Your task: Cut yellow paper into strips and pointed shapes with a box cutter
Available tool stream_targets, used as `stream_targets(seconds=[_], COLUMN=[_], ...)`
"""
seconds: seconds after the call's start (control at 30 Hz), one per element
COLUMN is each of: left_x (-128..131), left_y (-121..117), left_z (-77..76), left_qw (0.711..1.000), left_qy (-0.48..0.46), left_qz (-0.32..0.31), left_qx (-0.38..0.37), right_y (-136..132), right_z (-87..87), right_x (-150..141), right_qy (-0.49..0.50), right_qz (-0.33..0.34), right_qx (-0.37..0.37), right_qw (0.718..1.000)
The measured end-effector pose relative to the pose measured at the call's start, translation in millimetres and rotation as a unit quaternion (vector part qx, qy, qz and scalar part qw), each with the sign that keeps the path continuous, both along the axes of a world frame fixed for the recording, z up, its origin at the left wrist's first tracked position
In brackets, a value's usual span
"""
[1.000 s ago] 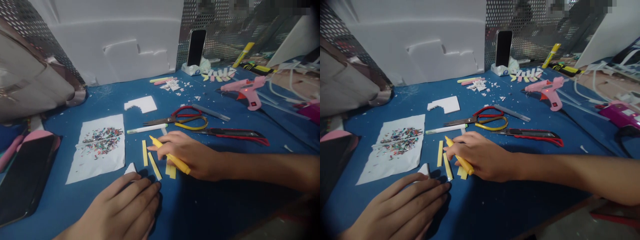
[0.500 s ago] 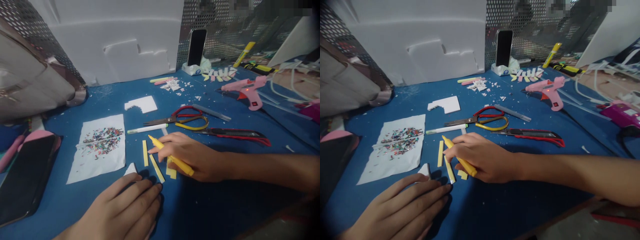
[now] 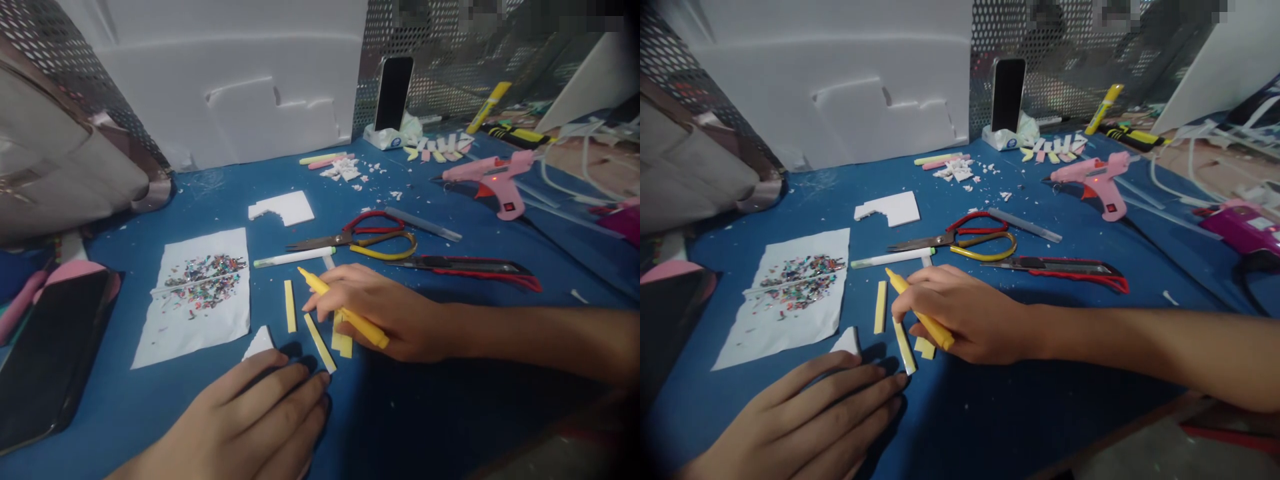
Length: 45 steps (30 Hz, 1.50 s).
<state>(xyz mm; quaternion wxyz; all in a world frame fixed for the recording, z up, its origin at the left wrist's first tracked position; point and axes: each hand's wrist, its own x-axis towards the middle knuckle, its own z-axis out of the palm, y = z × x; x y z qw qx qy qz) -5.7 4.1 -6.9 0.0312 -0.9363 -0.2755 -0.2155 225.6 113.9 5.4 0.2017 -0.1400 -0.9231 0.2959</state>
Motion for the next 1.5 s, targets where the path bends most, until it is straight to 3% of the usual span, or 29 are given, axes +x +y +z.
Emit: stream_targets(seconds=[0.37,0.63,1.1,1.5], left_x=[1.7,2.1,-0.4,0.4], left_y=[0.5,2.4,2.7,4.9], left_z=[0.2,1.7,4.7,2.1], left_qw=[1.000,0.998,0.999,0.996], left_qy=[0.011,0.047,0.030,0.055], left_qz=[0.014,-0.048,-0.004,-0.055], left_qx=[0.004,0.020,0.007,0.031], right_y=[-0.5,-0.1,0.1,-0.2], right_z=[-0.1,-0.4,-1.0,0.1], right_x=[1.5,1.6,1.2,0.6], right_qy=[0.002,0.001,0.015,0.006], right_qz=[0.005,0.017,-0.007,0.013], right_qx=[-0.001,0.002,-0.013,-0.006], right_qw=[1.000,1.000,1.000,1.000])
